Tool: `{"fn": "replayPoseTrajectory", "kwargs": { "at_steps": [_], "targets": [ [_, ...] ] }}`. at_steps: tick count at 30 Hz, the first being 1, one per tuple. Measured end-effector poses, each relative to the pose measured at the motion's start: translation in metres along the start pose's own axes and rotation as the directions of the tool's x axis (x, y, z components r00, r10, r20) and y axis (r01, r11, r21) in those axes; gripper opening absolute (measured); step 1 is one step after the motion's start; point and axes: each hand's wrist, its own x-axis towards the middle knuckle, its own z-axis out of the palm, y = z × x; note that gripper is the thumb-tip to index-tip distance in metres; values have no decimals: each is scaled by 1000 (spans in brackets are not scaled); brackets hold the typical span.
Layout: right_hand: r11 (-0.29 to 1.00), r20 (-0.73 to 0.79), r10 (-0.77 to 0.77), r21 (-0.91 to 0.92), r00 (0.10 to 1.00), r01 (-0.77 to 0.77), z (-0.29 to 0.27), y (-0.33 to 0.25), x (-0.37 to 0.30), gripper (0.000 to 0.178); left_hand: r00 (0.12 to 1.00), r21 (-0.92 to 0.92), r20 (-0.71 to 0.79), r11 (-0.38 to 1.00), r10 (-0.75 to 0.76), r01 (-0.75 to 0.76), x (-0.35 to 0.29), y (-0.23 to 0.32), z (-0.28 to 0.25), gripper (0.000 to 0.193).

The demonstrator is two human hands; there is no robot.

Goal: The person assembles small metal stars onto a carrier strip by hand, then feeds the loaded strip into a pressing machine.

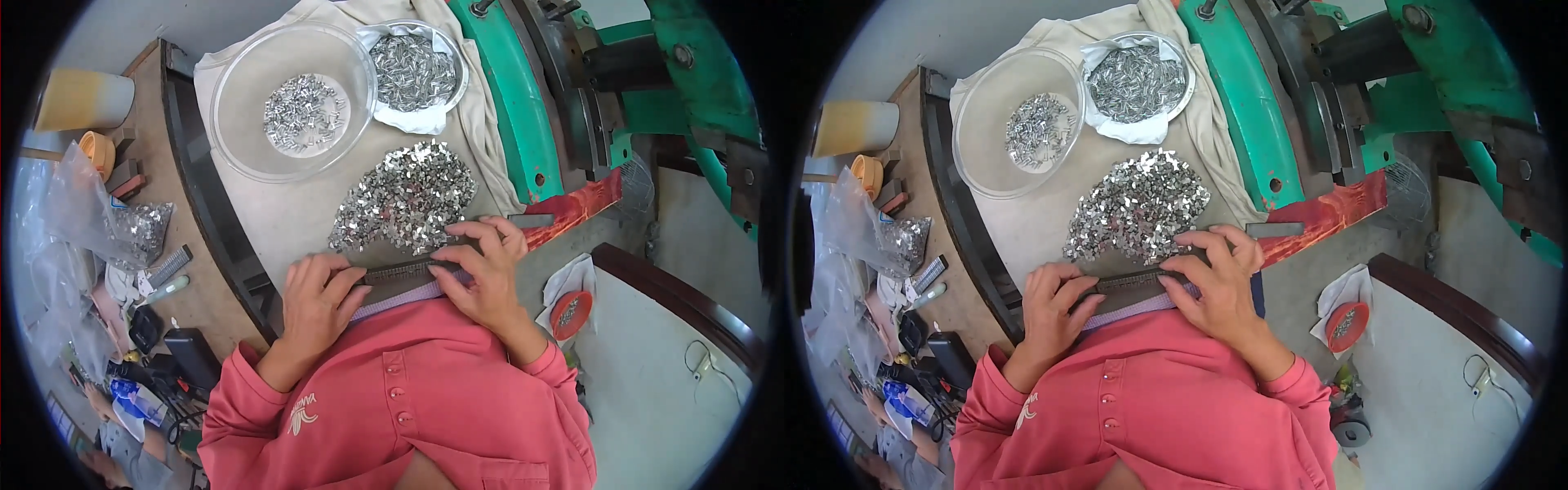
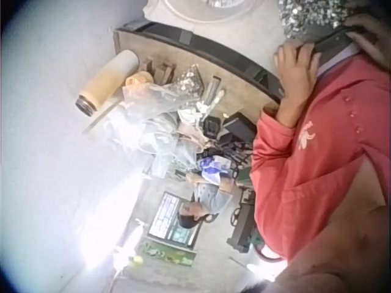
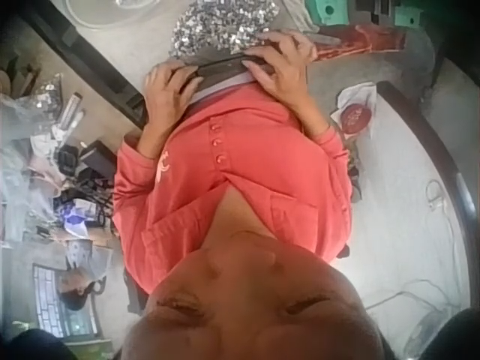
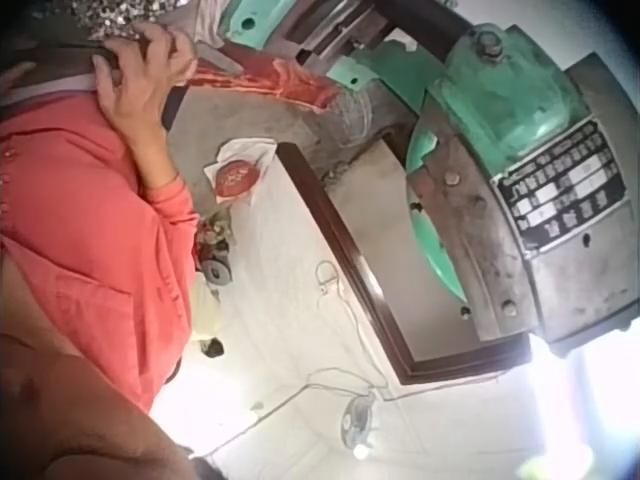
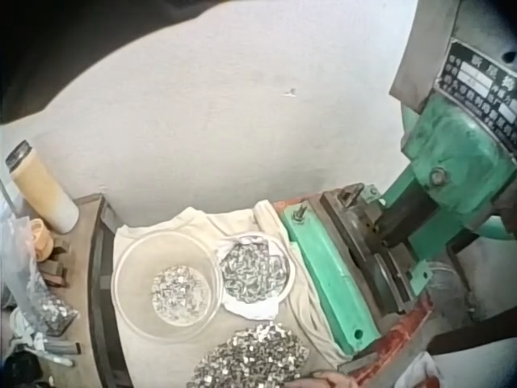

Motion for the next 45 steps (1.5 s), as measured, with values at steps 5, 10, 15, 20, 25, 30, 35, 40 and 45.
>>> {"fn": "replayPoseTrajectory", "kwargs": {
  "at_steps": [5,10,15,20,25,30,35,40,45],
  "targets": [
    [999,-14,-35,13,999,35,-1,0,2,18,1000,7,2,1000,4,-4,1,0,0,30],
    [990,24,-130,-46,991,131,-5,-5,5,25,1000,22,24,1000,7,-8,1,0,-5,29],
    [971,96,-198,-118,976,208,-4,-1,4,31,996,30,78,998,46,-49,2,1,-14,26],
    [966,70,-254,60,965,250,-17,7,35,24,991,25,127,999,35,-39,1,0,-20,27],
    [967,-111,-232,84,966,241,-35,16,123,8,991,-44,133,999,22,-16,12,6,-28,28],
    [985,85,-173,-11,981,175,-31,31,188,11,996,-88,77,996,41,-34,26,13,-30,24],
    [974,285,-108,-163,953,159,-19,32,210,15,999,-190,8,981,46,-44,35,19,-29,23],
    [970,389,-137,-134,911,203,-7,28,214,19,1000,-353,22,936,3,5,38,27,-21,24],
    [940,353,-181,-211,918,267,-1,19,218,15,999,-515,38,857,8,13,45,42,-10,24]
  ]
}}
